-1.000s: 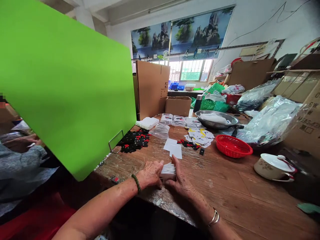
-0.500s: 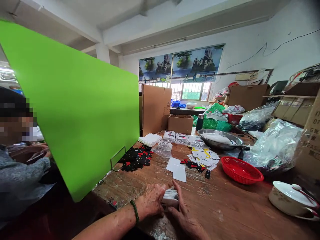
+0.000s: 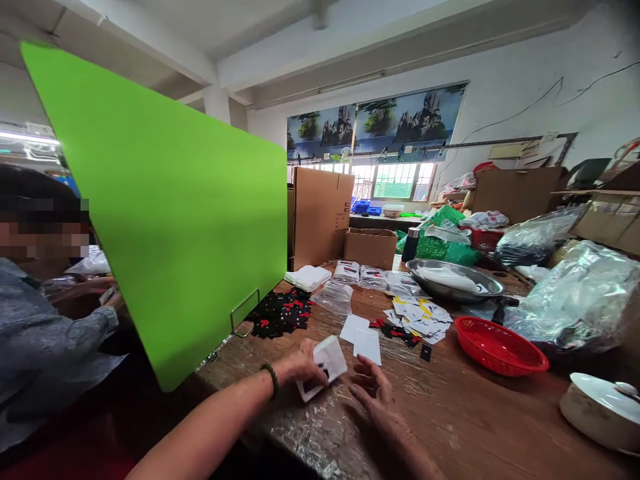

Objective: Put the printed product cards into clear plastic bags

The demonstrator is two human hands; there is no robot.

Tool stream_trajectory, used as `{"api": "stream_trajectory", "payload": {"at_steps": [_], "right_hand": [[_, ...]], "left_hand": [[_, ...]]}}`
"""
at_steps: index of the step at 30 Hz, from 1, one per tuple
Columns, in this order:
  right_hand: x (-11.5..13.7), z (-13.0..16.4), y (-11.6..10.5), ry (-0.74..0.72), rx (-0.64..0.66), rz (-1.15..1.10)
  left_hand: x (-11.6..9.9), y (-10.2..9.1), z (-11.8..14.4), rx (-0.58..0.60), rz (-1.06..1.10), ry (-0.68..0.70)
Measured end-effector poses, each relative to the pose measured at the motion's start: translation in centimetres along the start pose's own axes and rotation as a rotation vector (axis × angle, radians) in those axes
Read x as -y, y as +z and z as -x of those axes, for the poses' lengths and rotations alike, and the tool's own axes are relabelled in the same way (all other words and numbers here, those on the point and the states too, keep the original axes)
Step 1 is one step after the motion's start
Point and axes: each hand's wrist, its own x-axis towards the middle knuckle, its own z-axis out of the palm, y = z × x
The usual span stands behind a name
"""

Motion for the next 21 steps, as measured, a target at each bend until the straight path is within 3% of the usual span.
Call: {"api": "stream_trajectory", "payload": {"at_steps": [4, 10, 16, 21], "right_hand": [[-0.3, -0.5, -0.1, 0.034, 0.007, 0.033], [0.7, 0.0, 0.1, 0.081, 0.003, 0.124], [0.8, 0.4, -0.3, 0.086, 0.052, 0.115], [0.8, 0.3, -0.6, 0.108, 0.060, 0.096]], "left_hand": [[1.0, -1.4, -2.5, -0.005, 0.258, -0.083], [1.0, -1.7, -6.1, -0.019, 0.463, -0.127], [0.4, -1.6, -10.2, -0.099, 0.520, -0.207], [0.6, -2.0, -11.6, -0.090, 0.477, -0.262]]}}
